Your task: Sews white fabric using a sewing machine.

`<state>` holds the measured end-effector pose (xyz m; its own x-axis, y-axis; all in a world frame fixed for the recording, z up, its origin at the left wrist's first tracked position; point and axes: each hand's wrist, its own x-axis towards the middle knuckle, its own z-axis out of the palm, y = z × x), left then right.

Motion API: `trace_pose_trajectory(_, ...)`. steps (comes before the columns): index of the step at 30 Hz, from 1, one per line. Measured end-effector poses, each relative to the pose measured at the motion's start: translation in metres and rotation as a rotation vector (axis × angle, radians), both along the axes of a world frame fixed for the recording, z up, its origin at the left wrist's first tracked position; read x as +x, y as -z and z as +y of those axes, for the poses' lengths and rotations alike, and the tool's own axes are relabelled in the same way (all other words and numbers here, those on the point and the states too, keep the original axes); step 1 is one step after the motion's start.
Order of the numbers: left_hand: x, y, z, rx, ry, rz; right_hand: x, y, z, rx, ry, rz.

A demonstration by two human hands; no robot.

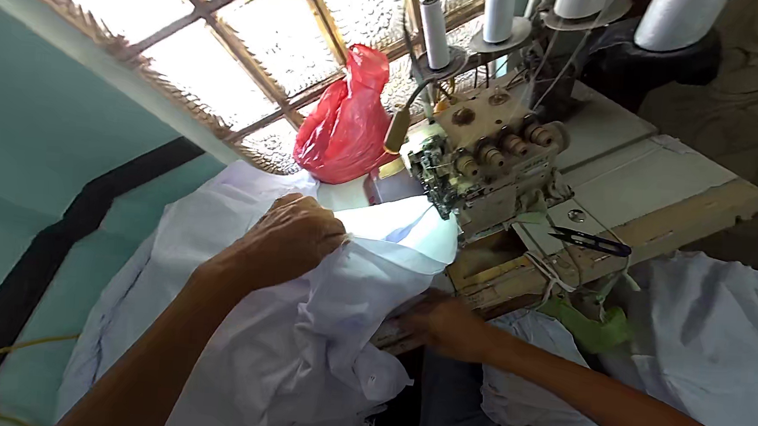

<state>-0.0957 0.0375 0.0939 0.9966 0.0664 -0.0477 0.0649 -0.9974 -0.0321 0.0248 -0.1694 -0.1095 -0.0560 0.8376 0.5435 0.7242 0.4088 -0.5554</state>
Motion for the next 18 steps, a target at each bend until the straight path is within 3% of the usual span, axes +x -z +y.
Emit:
trace_pose_trajectory(3, -0.007, -0.011, -0.01, -0.291, 0.039, -0.136, 0.03, -0.028, -0.005, 0.308, 0.313, 0.014)
trace_pose_trajectory(6, -0.006, -0.023, -0.031, -0.448, 0.1, -0.156, 0.048, -0.047, 0.003, 0.393, 0.284, 0.027)
trace_pose_trajectory(11, -0.012, -0.029, -0.052, -0.327, 0.137, -0.16, 0.051, -0.053, 0.008, 0.338, 0.135, 0.006)
trace_pose_trajectory(18, -0.042, -0.03, -0.056, -0.131, 0.208, -0.113, 0.092, -0.045, 0.022, 0.101, 0.291, -0.117)
